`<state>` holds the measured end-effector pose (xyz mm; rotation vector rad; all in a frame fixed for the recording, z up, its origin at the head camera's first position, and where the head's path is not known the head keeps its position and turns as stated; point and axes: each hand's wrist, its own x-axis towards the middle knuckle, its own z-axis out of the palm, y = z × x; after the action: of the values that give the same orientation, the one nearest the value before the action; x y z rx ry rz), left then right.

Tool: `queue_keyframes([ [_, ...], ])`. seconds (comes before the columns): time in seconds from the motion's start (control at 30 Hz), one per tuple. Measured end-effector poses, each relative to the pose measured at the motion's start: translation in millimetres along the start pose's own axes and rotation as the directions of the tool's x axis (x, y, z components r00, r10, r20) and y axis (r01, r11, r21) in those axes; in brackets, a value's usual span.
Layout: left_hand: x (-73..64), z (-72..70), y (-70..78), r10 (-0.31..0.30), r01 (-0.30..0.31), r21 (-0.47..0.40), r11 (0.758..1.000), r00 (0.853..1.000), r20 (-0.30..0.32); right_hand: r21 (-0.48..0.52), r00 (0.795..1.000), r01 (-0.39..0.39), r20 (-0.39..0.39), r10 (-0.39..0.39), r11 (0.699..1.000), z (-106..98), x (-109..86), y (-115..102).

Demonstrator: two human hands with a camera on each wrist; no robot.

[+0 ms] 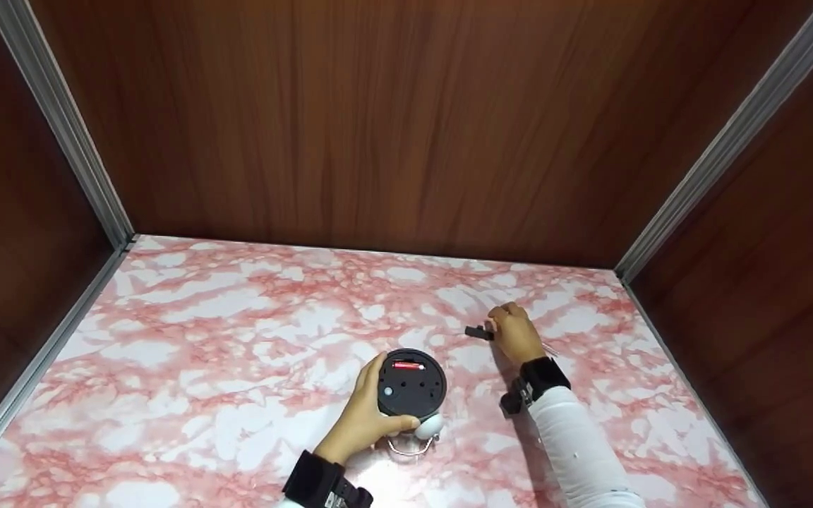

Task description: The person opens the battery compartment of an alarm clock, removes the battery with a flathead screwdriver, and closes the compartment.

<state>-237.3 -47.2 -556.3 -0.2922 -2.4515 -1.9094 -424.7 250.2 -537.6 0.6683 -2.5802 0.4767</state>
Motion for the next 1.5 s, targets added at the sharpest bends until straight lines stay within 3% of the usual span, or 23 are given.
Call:
queue_keyframes([
  [0.63,1.6,-0.4,-2.1,0.001,-0.001,0.0,1.0,1.0,-0.004,-0.003,0.995,-0.086,0.05,0.086,0.996,-2,-1.6,5],
  [0.87,0.1,-0.9,-0.5,0.002,-0.002,-0.003,1.0,1.0,0.007,-0.018,0.995,-0.054,0.077,0.056,0.998,-3,-4.6,9],
  [1.5,1.2,-1.0,-2.0,0.014,-0.014,0.009,1.0,1.0,0.001,0.024,0.991,-0.089,0.103,0.087,0.996,-3,-5.3,10],
])
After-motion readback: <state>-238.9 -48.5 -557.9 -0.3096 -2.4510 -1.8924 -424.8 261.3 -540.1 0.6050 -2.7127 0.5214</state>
